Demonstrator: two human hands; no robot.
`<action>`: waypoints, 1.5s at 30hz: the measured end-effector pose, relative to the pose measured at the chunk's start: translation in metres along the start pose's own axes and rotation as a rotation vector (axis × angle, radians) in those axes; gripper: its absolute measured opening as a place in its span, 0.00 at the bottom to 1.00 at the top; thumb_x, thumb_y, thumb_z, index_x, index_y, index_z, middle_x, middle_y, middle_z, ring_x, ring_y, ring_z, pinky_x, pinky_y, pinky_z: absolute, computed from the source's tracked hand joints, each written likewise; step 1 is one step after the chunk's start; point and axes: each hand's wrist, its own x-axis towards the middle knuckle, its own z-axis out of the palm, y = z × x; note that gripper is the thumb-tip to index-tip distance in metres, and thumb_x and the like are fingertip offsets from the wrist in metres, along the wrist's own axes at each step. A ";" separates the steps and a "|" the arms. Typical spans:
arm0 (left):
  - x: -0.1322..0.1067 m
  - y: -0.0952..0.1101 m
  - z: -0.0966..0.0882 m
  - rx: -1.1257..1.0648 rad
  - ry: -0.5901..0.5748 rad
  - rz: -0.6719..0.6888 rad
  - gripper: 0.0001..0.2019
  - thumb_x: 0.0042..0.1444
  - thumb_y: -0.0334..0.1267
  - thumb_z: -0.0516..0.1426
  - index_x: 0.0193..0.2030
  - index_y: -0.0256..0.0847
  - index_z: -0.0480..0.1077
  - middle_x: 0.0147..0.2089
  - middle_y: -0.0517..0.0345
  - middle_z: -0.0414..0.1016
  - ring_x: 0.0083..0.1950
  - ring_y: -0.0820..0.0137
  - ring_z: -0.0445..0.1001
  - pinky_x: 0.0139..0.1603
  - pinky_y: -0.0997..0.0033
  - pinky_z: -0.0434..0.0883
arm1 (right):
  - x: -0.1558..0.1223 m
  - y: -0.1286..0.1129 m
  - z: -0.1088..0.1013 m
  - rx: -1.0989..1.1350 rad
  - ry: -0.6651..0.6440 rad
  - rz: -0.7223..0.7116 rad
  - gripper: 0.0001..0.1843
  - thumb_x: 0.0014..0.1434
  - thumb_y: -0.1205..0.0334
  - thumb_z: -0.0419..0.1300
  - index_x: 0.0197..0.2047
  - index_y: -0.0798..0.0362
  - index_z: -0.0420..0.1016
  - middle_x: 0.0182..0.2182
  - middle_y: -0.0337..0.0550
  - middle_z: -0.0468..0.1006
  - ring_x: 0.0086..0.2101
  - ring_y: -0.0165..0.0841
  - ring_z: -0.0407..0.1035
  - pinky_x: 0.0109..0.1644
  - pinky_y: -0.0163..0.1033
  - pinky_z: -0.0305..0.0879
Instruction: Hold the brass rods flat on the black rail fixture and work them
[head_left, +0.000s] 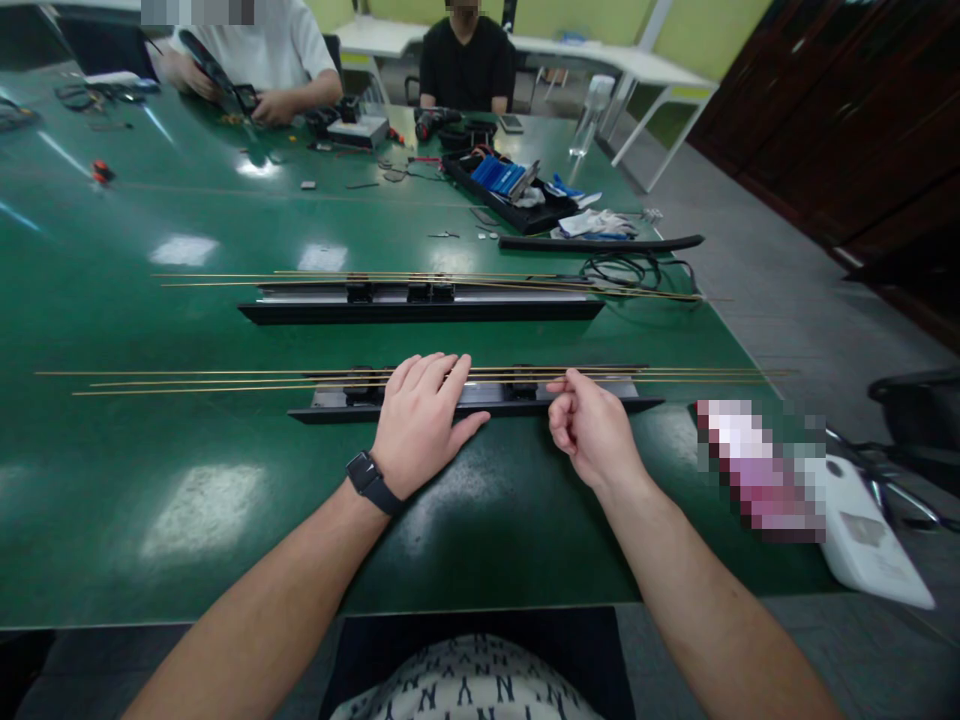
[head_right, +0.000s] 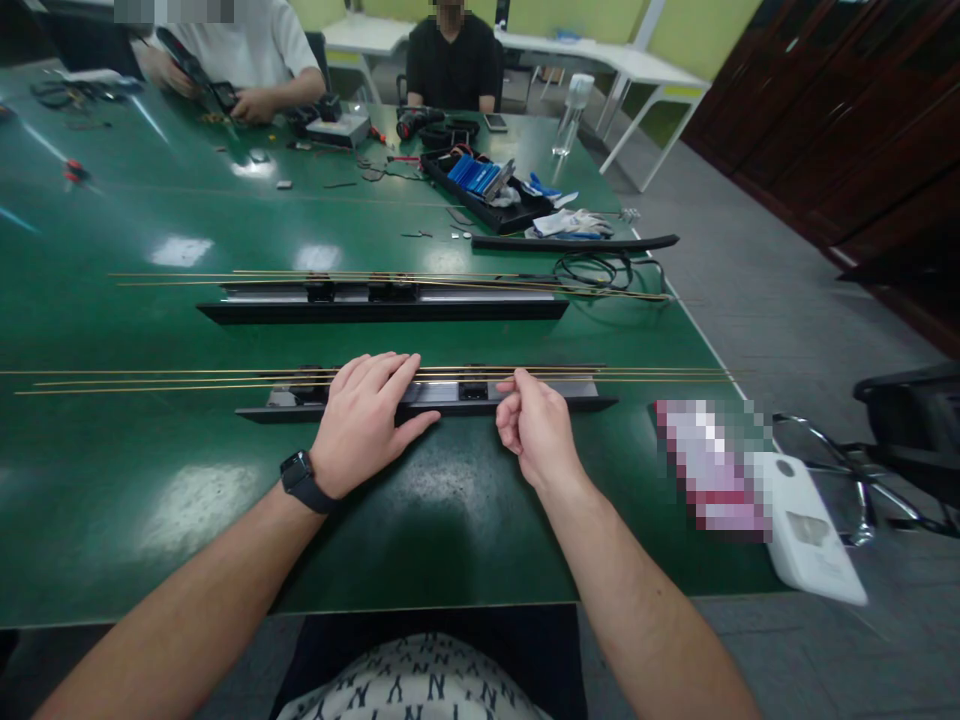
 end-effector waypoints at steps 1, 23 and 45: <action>0.000 0.000 0.000 0.003 -0.001 -0.001 0.31 0.64 0.50 0.60 0.69 0.38 0.64 0.64 0.42 0.73 0.67 0.51 0.68 0.71 0.47 0.59 | 0.000 0.001 0.000 0.012 0.008 -0.002 0.16 0.62 0.48 0.63 0.35 0.54 0.72 0.12 0.34 0.69 0.09 0.25 0.55 0.10 0.30 0.43; 0.000 0.000 -0.001 -0.006 0.002 -0.006 0.30 0.64 0.50 0.60 0.69 0.39 0.65 0.64 0.42 0.74 0.67 0.51 0.69 0.72 0.46 0.59 | 0.002 0.005 0.000 -0.007 -0.010 -0.020 0.17 0.61 0.48 0.63 0.33 0.54 0.73 0.13 0.35 0.70 0.09 0.25 0.55 0.10 0.29 0.43; 0.000 -0.001 0.001 0.014 0.001 0.003 0.30 0.64 0.51 0.59 0.68 0.37 0.65 0.64 0.41 0.74 0.67 0.51 0.68 0.72 0.46 0.59 | 0.000 0.004 -0.002 -0.044 -0.049 -0.015 0.18 0.60 0.47 0.65 0.34 0.56 0.76 0.13 0.35 0.71 0.09 0.24 0.55 0.11 0.29 0.42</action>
